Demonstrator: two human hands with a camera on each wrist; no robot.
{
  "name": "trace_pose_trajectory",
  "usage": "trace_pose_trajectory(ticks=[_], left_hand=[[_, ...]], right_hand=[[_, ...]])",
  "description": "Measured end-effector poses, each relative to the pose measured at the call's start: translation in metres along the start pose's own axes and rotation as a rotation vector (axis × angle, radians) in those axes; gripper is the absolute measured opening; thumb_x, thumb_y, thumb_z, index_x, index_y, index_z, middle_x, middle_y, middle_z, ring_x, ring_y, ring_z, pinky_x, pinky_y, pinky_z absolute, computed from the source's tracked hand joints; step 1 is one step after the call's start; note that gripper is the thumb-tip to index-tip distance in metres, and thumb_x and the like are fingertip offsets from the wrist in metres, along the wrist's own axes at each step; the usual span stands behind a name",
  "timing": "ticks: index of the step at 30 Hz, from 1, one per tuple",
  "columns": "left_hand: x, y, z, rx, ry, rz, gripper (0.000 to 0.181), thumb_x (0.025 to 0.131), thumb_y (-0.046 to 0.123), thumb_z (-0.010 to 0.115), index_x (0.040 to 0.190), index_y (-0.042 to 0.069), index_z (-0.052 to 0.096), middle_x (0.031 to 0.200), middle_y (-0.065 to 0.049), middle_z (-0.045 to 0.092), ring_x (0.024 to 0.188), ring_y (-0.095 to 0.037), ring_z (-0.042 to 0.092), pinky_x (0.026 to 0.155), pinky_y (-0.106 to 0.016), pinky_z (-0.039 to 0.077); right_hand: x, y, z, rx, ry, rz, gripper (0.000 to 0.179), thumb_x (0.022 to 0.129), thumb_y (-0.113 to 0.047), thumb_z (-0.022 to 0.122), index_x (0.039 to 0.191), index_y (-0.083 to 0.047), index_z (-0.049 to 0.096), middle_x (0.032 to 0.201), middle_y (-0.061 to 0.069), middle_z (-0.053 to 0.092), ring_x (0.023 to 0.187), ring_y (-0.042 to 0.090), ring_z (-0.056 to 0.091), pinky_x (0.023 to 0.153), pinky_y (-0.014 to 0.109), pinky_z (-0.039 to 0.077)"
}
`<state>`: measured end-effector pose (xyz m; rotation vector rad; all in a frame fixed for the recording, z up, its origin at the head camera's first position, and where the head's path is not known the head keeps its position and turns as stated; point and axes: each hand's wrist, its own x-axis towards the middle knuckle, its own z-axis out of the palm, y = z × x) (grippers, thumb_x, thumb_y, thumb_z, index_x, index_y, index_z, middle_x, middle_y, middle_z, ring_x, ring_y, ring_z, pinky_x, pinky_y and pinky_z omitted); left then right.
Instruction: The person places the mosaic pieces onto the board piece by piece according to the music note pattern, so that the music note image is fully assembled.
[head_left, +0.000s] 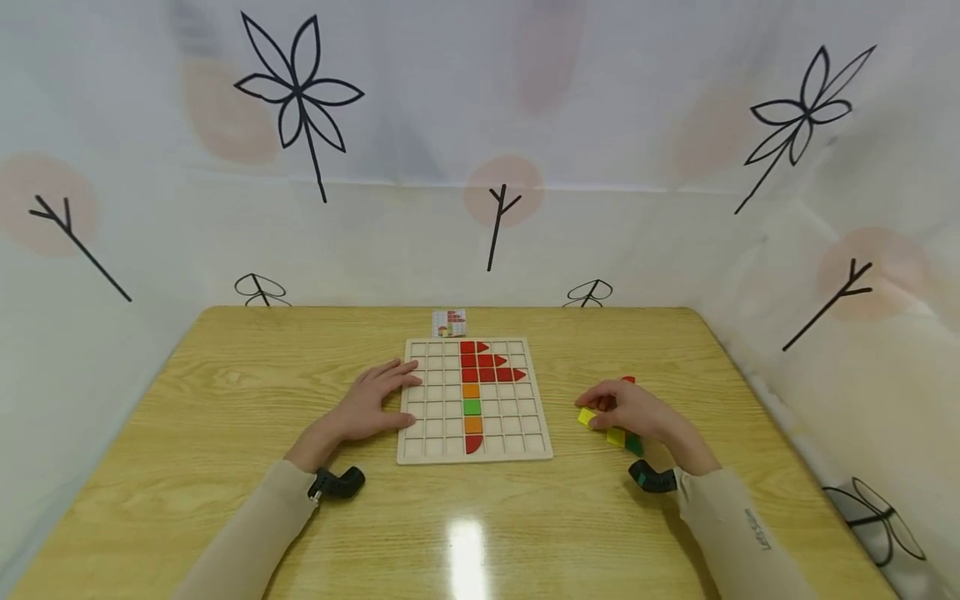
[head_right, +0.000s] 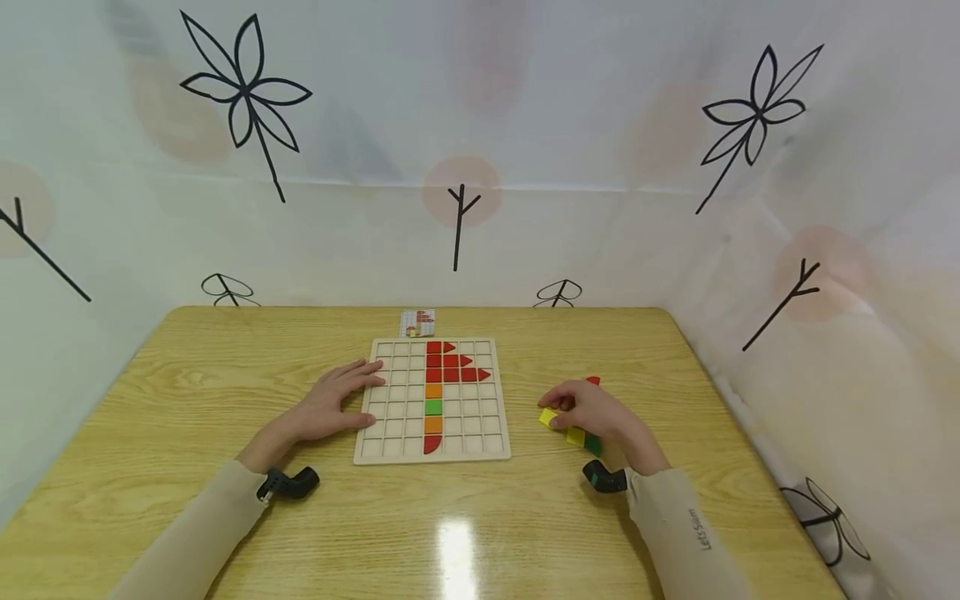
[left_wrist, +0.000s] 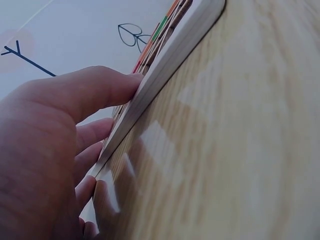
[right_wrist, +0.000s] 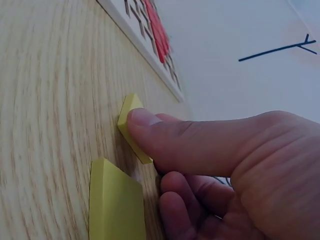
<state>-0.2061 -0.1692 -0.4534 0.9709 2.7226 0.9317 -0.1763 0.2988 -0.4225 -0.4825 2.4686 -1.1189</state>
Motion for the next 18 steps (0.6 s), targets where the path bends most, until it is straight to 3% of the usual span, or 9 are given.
trace_pose_trajectory(ticks=[18], left_hand=[[0.0000,-0.0029,0.0005,0.010,0.003,0.009,0.061,0.088,0.041,0.071,0.141,0.013,0.056,0.159,-0.007,0.036,0.148,-0.037,0.022,0.114,-0.063,0.013]], right_hand=[[0.0044,-0.0033,0.0068,-0.017,0.048,0.070,0.025,0.091,-0.008,0.073,0.113,0.001,0.067,0.095,0.006,0.058,0.084,0.021,0.049,0.072,0.028,0.044]])
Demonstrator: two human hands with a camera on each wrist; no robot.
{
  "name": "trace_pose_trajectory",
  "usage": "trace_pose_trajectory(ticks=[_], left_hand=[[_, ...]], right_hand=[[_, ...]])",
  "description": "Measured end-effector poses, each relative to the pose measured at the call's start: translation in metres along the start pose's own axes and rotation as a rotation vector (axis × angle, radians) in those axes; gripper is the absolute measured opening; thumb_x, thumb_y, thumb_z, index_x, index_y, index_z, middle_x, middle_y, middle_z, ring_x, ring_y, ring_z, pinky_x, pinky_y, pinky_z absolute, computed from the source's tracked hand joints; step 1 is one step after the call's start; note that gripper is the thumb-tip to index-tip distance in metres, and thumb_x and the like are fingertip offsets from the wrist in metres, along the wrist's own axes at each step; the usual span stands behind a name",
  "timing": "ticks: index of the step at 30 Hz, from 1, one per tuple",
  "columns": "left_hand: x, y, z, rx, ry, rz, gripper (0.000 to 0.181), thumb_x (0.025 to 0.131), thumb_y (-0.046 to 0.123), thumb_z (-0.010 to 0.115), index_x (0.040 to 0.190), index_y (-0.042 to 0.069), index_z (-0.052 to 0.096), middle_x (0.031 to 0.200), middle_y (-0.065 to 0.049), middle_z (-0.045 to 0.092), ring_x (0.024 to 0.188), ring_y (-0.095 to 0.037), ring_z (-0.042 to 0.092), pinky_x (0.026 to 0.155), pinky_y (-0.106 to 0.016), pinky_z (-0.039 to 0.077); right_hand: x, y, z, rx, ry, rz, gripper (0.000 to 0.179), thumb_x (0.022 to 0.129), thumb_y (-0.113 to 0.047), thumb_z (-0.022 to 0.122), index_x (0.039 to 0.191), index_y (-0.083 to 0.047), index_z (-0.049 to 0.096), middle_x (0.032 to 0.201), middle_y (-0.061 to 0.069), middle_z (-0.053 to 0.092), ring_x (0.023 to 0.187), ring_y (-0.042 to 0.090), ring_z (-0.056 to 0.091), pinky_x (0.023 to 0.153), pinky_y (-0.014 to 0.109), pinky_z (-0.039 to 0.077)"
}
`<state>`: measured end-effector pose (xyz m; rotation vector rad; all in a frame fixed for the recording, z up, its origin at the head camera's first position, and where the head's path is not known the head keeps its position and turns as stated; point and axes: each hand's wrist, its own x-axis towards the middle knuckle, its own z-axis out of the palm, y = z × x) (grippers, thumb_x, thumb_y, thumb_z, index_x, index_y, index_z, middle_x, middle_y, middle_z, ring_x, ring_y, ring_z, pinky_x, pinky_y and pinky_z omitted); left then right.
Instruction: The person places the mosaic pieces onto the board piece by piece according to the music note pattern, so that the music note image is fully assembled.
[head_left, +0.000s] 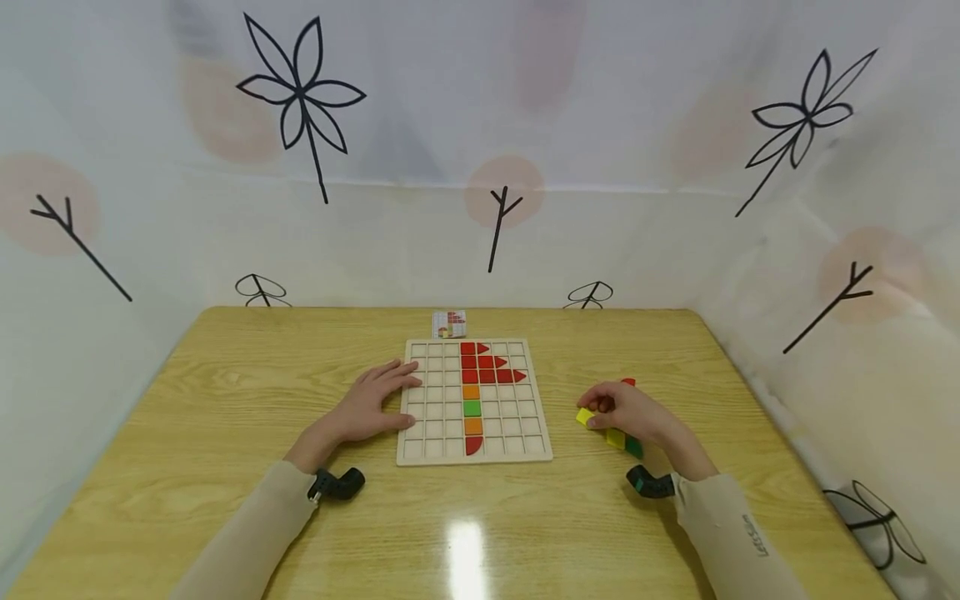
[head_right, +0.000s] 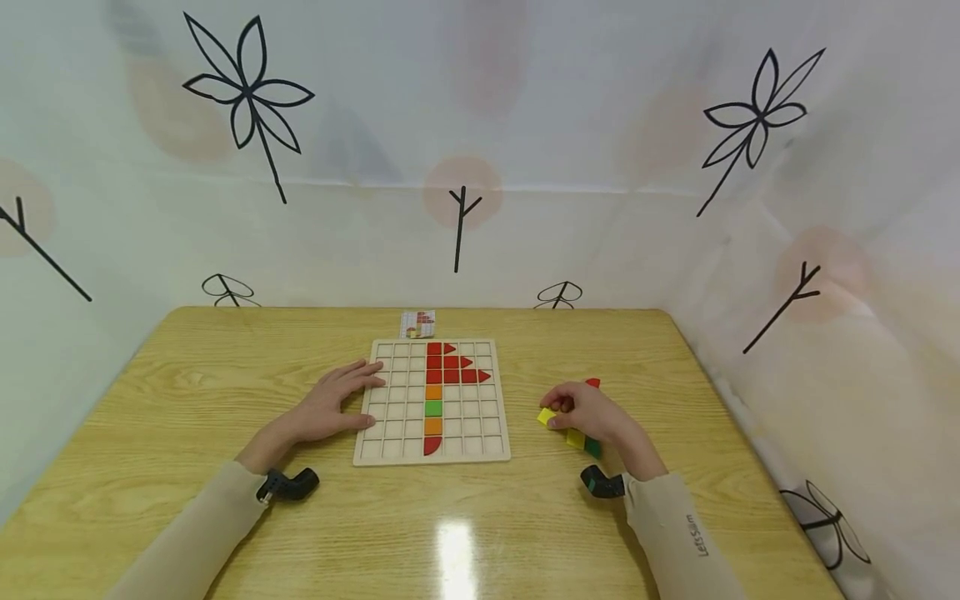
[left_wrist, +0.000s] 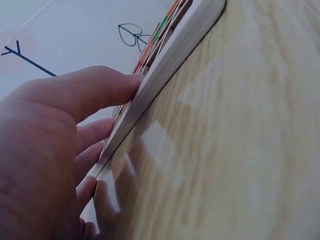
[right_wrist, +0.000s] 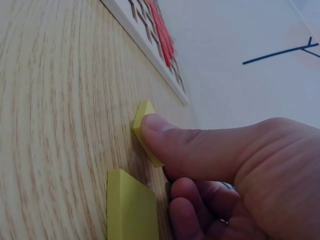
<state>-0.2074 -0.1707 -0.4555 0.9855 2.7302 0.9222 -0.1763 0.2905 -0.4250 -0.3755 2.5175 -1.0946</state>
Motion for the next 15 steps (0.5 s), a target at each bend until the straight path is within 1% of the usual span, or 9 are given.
trace_pose_trajectory(ticks=[7,15], left_hand=[[-0.0015,0.0021,0.0012,-0.017,-0.004,-0.010,0.061,0.088,0.041,0.071,0.141,0.013,0.056,0.159,-0.007,0.036,0.148,-0.036,0.021,0.114,-0.063,0.013],[-0.0015,0.0044,-0.0012,-0.012,-0.002,-0.014,0.062,0.088,0.039,0.072,0.141,0.011,0.056,0.159,-0.007,0.035,0.148,-0.036,0.021,0.114,-0.063,0.013]], right_hand=[[-0.0020,0.0006,0.0016,0.033,0.006,0.011,0.023,0.090,-0.007,0.074,0.110,0.001,0.065,0.092,0.007,0.057,0.083,0.022,0.047,0.070,0.028,0.042],[-0.0004,0.0001,0.0010,0.083,0.005,-0.005,0.021,0.089,-0.006,0.075,0.104,0.001,0.062,0.087,0.007,0.053,0.079,0.022,0.045,0.066,0.027,0.040]])
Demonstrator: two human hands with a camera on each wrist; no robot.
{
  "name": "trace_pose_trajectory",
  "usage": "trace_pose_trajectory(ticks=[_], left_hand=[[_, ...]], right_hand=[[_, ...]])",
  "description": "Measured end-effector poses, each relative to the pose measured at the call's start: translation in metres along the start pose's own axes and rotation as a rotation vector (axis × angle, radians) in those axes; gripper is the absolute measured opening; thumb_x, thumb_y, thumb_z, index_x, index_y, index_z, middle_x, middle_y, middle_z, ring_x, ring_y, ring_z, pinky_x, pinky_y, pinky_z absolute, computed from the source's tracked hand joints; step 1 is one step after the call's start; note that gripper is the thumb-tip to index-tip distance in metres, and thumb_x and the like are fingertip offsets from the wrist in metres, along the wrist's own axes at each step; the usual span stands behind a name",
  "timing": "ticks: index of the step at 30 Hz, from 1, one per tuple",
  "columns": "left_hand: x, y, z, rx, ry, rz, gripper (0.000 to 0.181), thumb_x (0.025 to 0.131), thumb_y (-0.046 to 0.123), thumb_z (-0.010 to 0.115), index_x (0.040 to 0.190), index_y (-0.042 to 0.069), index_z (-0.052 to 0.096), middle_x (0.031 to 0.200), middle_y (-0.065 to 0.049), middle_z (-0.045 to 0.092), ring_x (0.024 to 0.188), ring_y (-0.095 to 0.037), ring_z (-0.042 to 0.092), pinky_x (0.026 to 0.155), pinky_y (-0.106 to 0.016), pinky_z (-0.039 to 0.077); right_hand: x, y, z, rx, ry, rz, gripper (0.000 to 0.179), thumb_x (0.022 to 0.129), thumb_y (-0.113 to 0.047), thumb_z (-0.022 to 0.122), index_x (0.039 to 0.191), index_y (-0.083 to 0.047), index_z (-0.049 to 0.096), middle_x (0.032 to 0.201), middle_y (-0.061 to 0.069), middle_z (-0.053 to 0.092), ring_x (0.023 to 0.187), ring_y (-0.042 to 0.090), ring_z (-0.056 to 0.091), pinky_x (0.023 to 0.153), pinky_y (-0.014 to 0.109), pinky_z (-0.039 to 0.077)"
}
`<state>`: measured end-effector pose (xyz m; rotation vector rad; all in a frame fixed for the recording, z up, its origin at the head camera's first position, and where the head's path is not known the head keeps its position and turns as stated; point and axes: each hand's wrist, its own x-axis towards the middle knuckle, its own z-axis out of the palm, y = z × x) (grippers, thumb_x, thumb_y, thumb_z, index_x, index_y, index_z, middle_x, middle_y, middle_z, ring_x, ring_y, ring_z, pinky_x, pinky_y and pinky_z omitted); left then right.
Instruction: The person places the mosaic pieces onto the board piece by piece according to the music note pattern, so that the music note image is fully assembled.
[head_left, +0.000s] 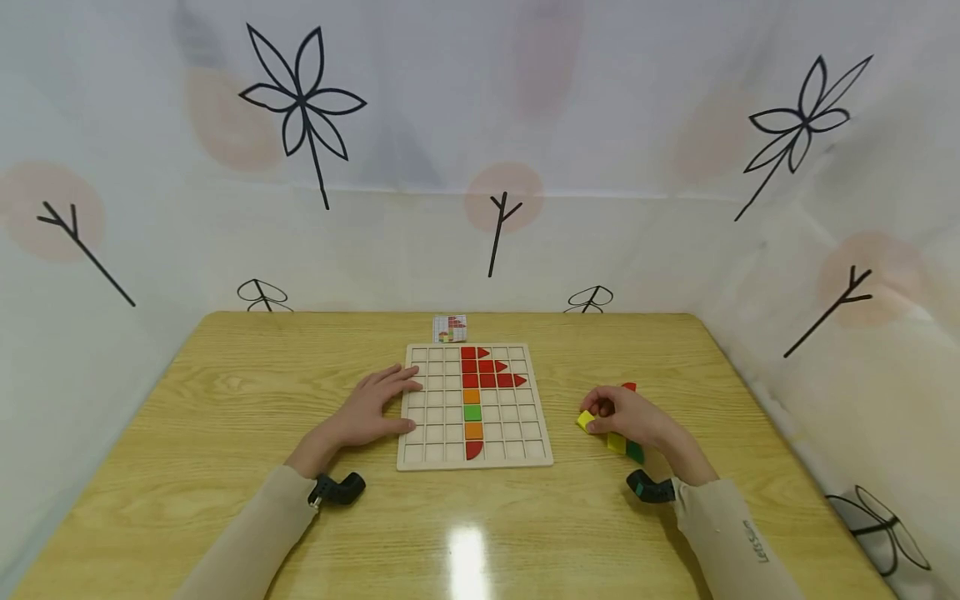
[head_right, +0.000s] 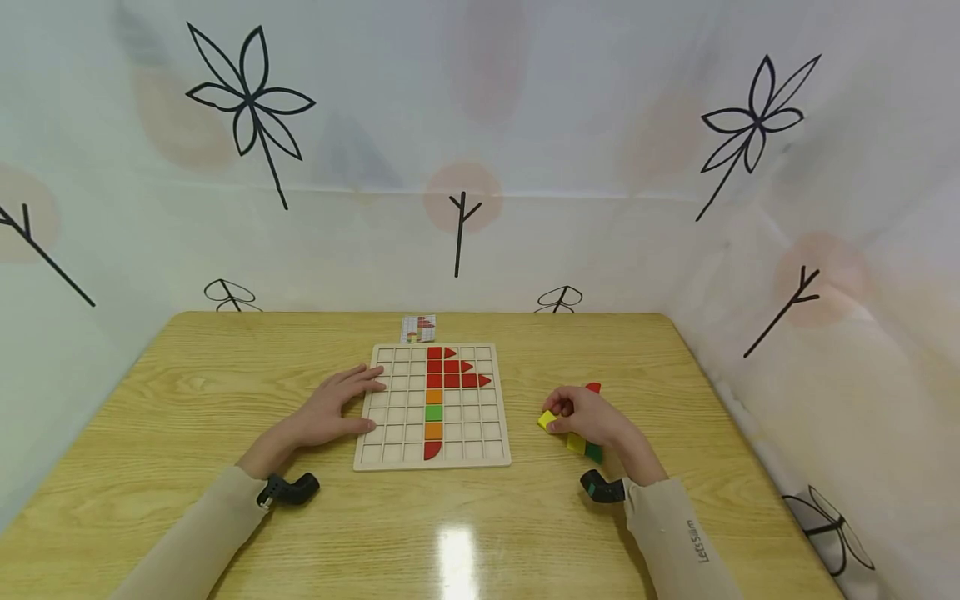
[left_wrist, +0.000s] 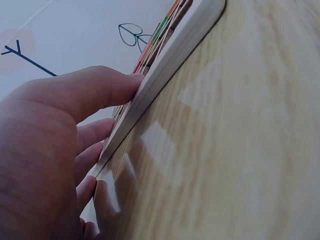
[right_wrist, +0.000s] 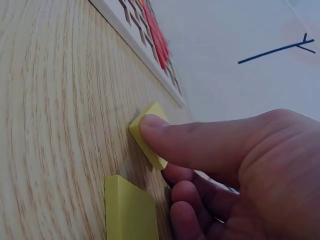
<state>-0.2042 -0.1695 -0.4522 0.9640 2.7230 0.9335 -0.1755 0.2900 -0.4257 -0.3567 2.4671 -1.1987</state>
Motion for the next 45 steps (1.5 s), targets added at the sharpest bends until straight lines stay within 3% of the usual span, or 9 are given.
trace_pose_trajectory(ticks=[11,23,32,38,45], left_hand=[[0.000,-0.001,0.000,-0.002,-0.002,0.000,0.063,0.088,0.039,0.072,0.142,0.012,0.056,0.159,-0.006,0.035,0.148,-0.035,0.020,0.114,-0.063,0.014],[-0.001,-0.004,0.001,0.004,0.003,0.003,0.062,0.089,0.042,0.070,0.142,0.013,0.055,0.159,-0.006,0.035,0.148,-0.036,0.021,0.113,-0.063,0.013],[0.000,-0.004,0.000,0.004,-0.001,0.001,0.061,0.089,0.040,0.071,0.142,0.013,0.055,0.160,-0.006,0.034,0.148,-0.036,0.020,0.113,-0.063,0.013],[0.000,-0.002,0.000,0.003,0.000,-0.009,0.061,0.088,0.039,0.071,0.142,0.013,0.056,0.159,-0.007,0.035,0.148,-0.036,0.020,0.114,-0.063,0.013],[0.000,-0.001,0.000,-0.001,-0.001,-0.007,0.062,0.089,0.040,0.071,0.142,0.012,0.055,0.159,-0.007,0.035,0.148,-0.036,0.020,0.114,-0.063,0.013]], right_hand=[[0.001,0.001,-0.001,0.055,0.005,0.012,0.023,0.087,-0.007,0.076,0.102,0.001,0.059,0.084,0.008,0.052,0.076,0.022,0.045,0.062,0.027,0.039],[0.002,0.001,0.000,0.070,0.003,0.006,0.019,0.089,-0.005,0.073,0.102,0.002,0.060,0.091,0.009,0.057,0.082,0.022,0.050,0.067,0.027,0.045],[-0.003,-0.004,-0.002,0.075,0.089,0.025,0.014,0.093,-0.006,0.069,0.104,0.001,0.064,0.095,0.011,0.062,0.084,0.024,0.056,0.066,0.028,0.049],[-0.004,-0.007,0.000,0.098,0.149,0.028,0.018,0.095,-0.009,0.067,0.109,0.002,0.065,0.109,0.016,0.063,0.092,0.026,0.066,0.072,0.032,0.055],[-0.004,-0.011,0.005,0.019,0.225,0.026,0.024,0.095,-0.016,0.070,0.113,-0.001,0.071,0.119,0.019,0.065,0.099,0.028,0.067,0.076,0.033,0.054]])
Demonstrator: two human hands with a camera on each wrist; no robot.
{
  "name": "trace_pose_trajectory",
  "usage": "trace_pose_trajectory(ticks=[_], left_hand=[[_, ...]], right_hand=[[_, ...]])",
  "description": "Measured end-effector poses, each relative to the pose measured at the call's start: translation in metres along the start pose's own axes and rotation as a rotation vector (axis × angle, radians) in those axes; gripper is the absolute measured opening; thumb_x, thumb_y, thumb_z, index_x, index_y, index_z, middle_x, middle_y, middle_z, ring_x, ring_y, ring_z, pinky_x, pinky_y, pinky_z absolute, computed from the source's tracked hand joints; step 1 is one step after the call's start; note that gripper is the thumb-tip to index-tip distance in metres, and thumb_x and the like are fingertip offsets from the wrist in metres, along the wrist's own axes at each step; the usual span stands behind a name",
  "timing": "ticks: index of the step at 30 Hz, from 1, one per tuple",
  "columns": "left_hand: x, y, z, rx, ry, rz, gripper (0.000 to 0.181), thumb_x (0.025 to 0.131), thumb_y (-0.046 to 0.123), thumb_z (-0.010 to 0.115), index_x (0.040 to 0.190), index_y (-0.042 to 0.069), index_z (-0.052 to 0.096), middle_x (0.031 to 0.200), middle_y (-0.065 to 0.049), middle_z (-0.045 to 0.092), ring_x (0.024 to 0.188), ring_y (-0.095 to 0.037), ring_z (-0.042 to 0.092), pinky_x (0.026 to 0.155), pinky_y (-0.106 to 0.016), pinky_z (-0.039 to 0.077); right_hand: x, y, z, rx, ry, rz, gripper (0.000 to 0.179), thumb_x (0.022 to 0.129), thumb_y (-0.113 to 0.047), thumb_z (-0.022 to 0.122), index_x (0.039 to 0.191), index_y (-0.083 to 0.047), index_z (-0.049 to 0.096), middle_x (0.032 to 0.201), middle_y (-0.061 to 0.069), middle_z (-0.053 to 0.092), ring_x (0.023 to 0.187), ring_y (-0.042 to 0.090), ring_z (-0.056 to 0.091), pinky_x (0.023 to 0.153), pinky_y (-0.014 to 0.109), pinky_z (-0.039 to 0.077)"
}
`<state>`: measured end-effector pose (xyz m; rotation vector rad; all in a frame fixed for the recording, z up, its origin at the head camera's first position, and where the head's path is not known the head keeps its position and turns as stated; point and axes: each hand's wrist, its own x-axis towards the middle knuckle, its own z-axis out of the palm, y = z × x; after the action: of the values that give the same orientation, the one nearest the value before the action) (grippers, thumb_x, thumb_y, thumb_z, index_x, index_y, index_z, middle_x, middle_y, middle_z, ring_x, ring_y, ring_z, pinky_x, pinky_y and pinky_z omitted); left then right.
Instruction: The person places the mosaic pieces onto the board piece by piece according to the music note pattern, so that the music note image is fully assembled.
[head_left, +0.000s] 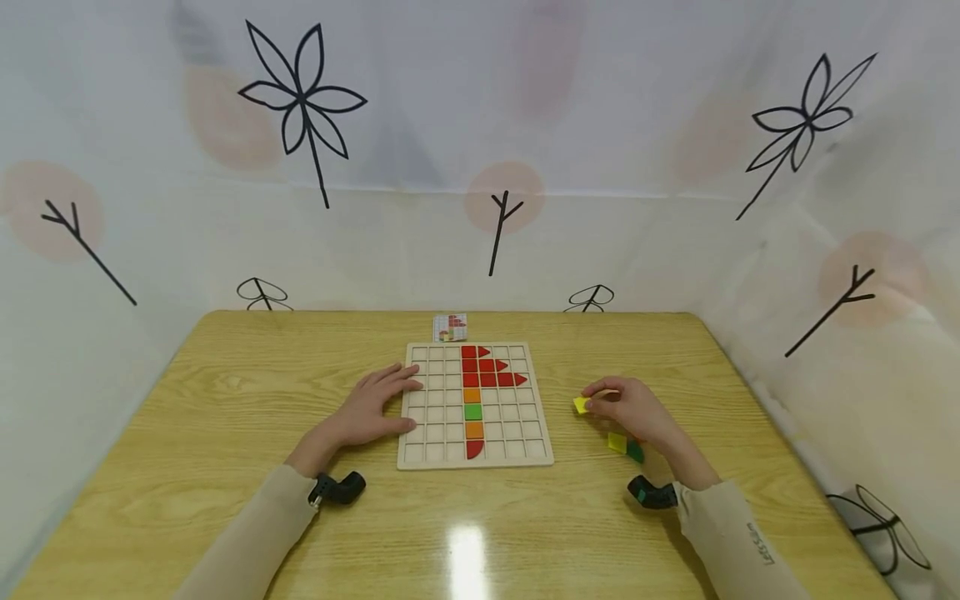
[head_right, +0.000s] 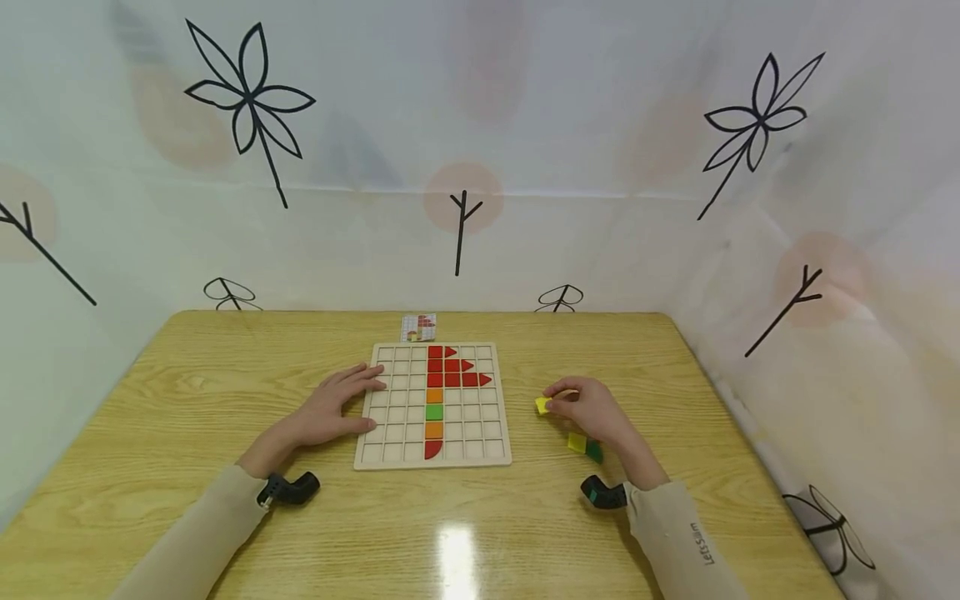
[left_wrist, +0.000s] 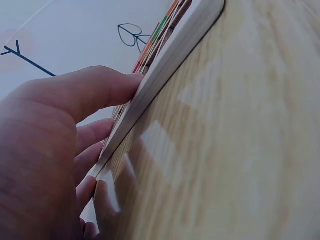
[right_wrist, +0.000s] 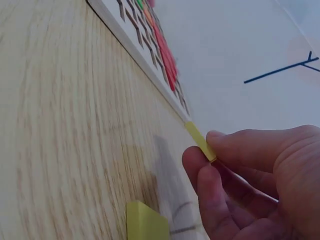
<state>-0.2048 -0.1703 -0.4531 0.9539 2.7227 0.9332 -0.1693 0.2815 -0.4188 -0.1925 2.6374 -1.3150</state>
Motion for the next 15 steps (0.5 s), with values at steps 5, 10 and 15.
trace_pose_trajectory(ticks=[5,10,15], left_hand=[[0.001,-0.001,0.001,-0.003,-0.001,0.001,0.062,0.090,0.040,0.070,0.142,0.012,0.055,0.159,-0.007,0.034,0.148,-0.036,0.020,0.114,-0.063,0.012],[0.001,0.001,0.000,-0.002,-0.002,-0.005,0.061,0.089,0.039,0.072,0.142,0.013,0.056,0.159,-0.007,0.035,0.148,-0.036,0.020,0.114,-0.063,0.013],[0.001,0.001,-0.001,0.001,-0.003,-0.002,0.060,0.089,0.039,0.072,0.142,0.013,0.056,0.159,-0.007,0.035,0.148,-0.036,0.021,0.114,-0.063,0.013]], right_hand=[[0.000,-0.004,0.006,0.024,-0.009,-0.014,0.026,0.094,-0.016,0.071,0.115,-0.002,0.071,0.121,0.019,0.064,0.101,0.028,0.067,0.076,0.034,0.055],[0.001,-0.006,0.015,0.062,-0.032,-0.028,0.025,0.092,-0.014,0.073,0.115,-0.005,0.071,0.119,0.015,0.066,0.102,0.027,0.068,0.078,0.032,0.056],[0.002,-0.013,0.027,0.086,-0.065,-0.083,0.025,0.091,-0.011,0.073,0.115,-0.004,0.071,0.117,0.014,0.067,0.102,0.026,0.068,0.077,0.031,0.057]])
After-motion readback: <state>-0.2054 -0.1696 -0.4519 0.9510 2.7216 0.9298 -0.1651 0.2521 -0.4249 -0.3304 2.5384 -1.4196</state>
